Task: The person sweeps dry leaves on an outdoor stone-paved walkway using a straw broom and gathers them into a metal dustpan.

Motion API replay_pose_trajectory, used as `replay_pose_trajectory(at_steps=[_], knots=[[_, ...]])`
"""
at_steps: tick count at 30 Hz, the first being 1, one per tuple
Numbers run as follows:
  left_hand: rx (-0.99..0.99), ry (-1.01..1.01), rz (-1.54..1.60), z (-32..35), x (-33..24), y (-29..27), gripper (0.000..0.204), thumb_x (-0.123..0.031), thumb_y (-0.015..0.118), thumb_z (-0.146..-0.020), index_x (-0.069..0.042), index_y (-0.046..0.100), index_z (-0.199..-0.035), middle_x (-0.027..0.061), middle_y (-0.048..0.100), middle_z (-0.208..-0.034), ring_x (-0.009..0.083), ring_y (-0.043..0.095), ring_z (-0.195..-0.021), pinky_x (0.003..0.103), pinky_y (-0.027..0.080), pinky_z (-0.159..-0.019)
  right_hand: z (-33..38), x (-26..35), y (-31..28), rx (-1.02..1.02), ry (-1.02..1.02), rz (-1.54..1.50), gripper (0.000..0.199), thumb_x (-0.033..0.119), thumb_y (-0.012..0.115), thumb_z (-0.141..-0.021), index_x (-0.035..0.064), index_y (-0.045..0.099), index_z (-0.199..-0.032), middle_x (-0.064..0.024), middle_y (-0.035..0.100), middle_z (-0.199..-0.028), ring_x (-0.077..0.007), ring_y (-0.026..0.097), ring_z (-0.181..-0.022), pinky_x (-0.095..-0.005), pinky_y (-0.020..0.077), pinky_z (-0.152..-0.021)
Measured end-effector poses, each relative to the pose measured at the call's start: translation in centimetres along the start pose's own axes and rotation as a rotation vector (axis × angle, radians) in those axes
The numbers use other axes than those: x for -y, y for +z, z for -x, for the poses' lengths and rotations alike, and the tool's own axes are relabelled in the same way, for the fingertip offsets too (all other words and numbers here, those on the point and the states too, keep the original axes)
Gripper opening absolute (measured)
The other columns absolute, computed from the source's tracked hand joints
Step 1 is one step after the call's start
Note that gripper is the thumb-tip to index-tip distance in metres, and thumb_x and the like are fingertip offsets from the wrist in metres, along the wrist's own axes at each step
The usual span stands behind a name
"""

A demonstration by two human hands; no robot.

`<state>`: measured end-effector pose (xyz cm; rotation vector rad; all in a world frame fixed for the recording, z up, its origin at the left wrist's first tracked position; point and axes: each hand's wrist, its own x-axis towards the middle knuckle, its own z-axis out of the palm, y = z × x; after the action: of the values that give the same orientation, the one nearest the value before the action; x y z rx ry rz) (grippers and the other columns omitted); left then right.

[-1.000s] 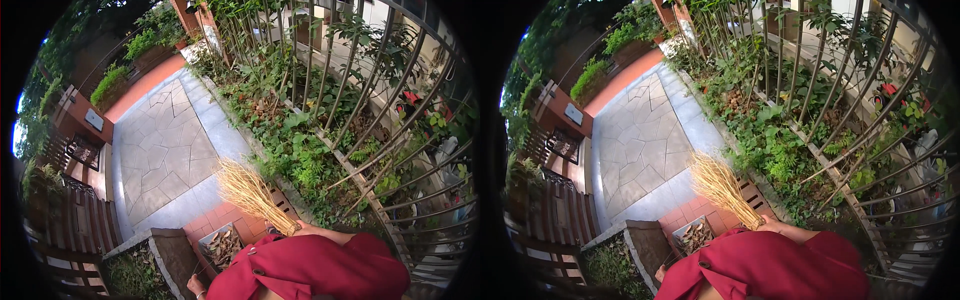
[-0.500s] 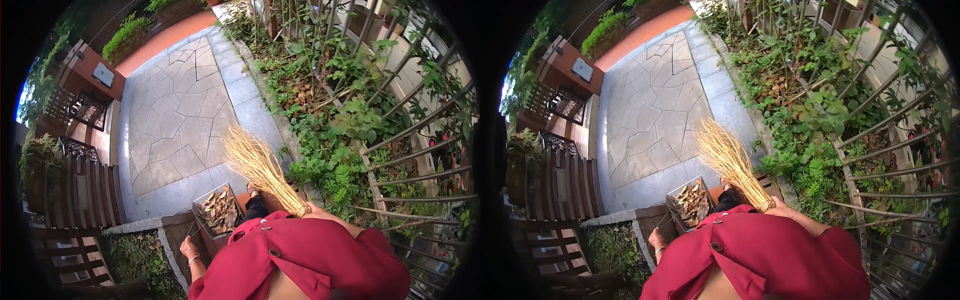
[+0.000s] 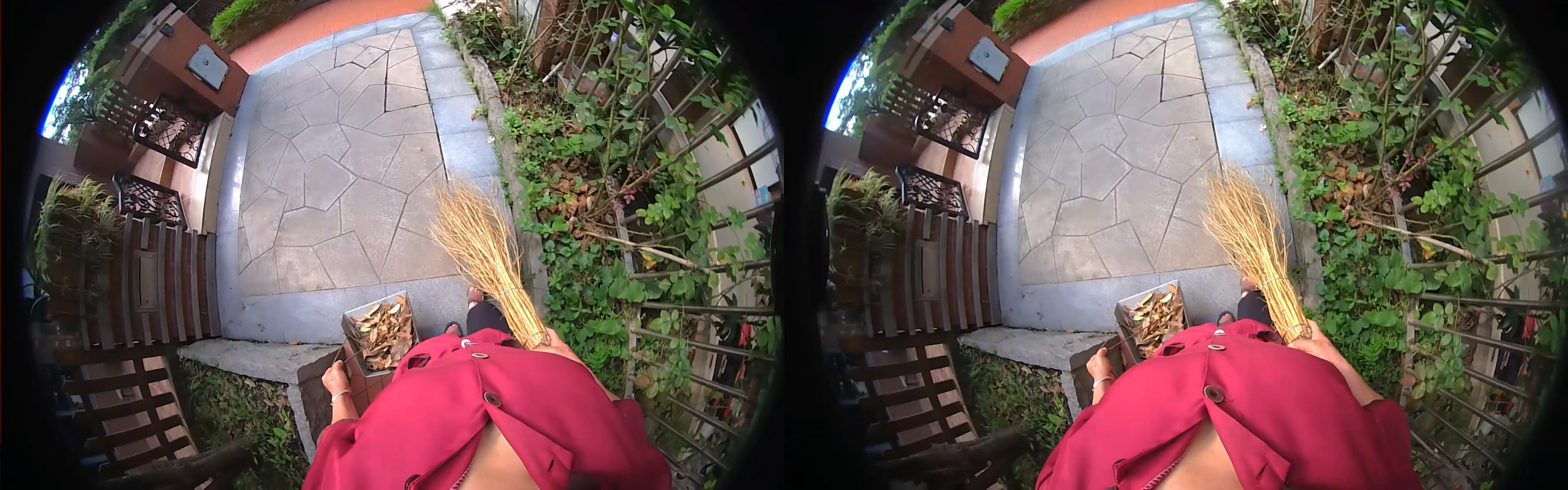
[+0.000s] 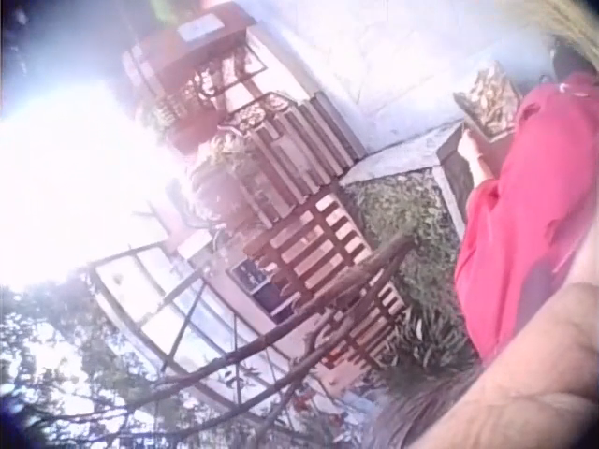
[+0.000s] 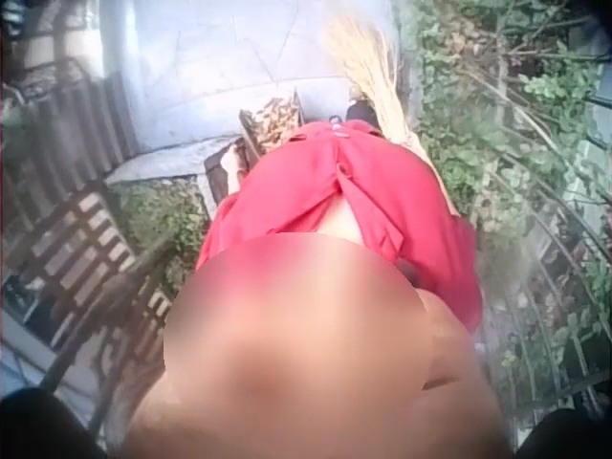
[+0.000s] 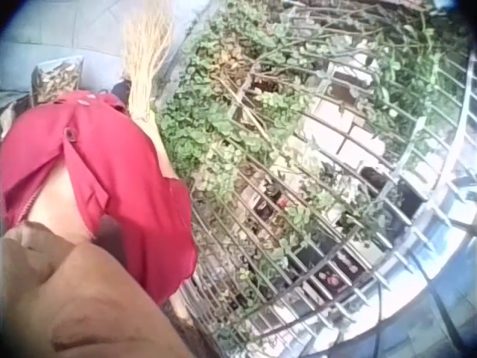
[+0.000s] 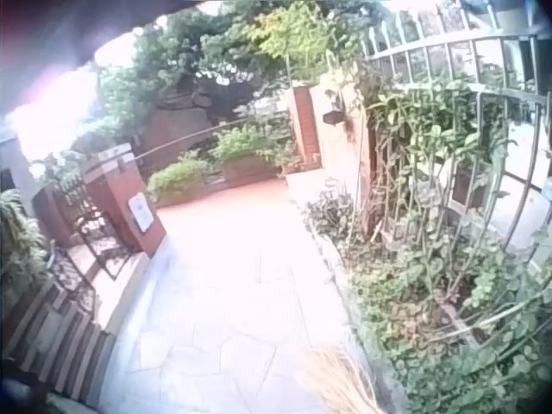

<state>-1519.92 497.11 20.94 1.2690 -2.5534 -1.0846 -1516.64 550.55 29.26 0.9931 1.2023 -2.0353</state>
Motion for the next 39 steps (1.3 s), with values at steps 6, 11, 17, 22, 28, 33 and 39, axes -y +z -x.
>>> replay_pose_trajectory(at_steps=[6,11,17,22,28,33,39], knots=[[-0.101,-0.197,0.07,-4.4,-4.9,2.4,0.024,-0.016,0.059,-0.063,0.008,0.057,-0.062,0.01,0.056,-0.055,0.0155,0.048,-0.052,0.033,0.041,-0.053,-10.6,8.3,0.6,0.063,-0.105,0.114,0.062,-0.002,0.058,-0.068,0.0041,0.026,-0.122,-0.0114,0.05,-0.099,-0.019,0.055,-0.081,-0.0294,0.046,-0.067],[-0.285,0.167,-0.222,-7.7,-10.4,2.5,0.024,-0.018,0.06,-0.066,0.001,0.053,-0.054,0.0075,0.048,-0.049,0.0182,0.044,-0.043,0.035,0.037,-0.042,-20.5,15.9,0.3,0.224,-0.075,0.021,0.06,-0.003,0.057,-0.068,0.0051,0.028,-0.12,-0.0114,0.052,-0.093,-0.0187,0.056,-0.072,-0.0296,0.0471,-0.062],[-0.395,-0.285,0.207,-11.9,-17.9,4.3,0.022,-0.014,0.06,-0.064,0.005,0.054,-0.056,0.0038,0.048,-0.051,0.014,0.042,-0.05,0.032,0.037,-0.05,-24.1,28.4,7.8,0.194,0.045,-0.128,0.052,-0.007,0.054,-0.067,0.0087,0.033,-0.112,-0.0109,0.053,-0.078,-0.0169,0.053,-0.055,-0.028,0.047,-0.047],[-0.438,-0.315,0.217,-19.3,-23.5,7.5,0.026,-0.011,0.062,-0.063,0.0,0.046,-0.047,0.0012,0.041,-0.047,0.0123,0.035,-0.046,0.031,0.032,-0.046,-28.2,34.8,11.8,0.195,0.054,-0.109,0.055,-0.008,0.056,-0.066,0.0072,0.032,-0.112,-0.0107,0.053,-0.082,-0.0175,0.054,-0.059,-0.0295,0.0474,-0.051],[-0.257,-0.256,0.114,-32.6,-29.1,16.4,0.024,-0.012,0.061,-0.062,0.003,0.048,-0.049,0.0049,0.046,-0.049,0.015,0.038,-0.048,0.034,0.034,-0.049,-37.3,38.0,14.8,0.067,-0.075,-0.048,0.06,-0.003,0.06,-0.065,0.0018,0.031,-0.117,-0.0109,0.051,-0.095,-0.0196,0.053,-0.085,-0.0302,0.0442,-0.073],[0.018,0.02,-0.443,-42.9,-36.8,21.1,0.028,-0.024,0.057,-0.064,0.002,0.062,-0.072,0.0215,0.059,-0.075,0.0305,0.056,-0.073,0.038,0.042,-0.068,-43.2,41.2,17.2,-0.04,-0.091,0.04,0.065,0.006,0.066,-0.064,-0.0009,0.03,-0.118,-0.0107,0.047,-0.102,-0.0193,0.049,-0.092,-0.0269,0.039,-0.079],[0.149,0.161,-0.54,-52.7,-47.1,27.0,0.028,-0.025,0.053,-0.068,0.0,0.063,-0.077,0.0233,0.058,-0.08,0.0326,0.055,-0.079,0.039,0.041,-0.071,-48.5,45.2,19.7,-0.087,-0.114,-0.069,0.074,0.007,0.071,-0.062,-0.0018,0.025,-0.121,-0.0094,0.045,-0.104,-0.0183,0.047,-0.097,-0.0269,0.0387,-0.081]])
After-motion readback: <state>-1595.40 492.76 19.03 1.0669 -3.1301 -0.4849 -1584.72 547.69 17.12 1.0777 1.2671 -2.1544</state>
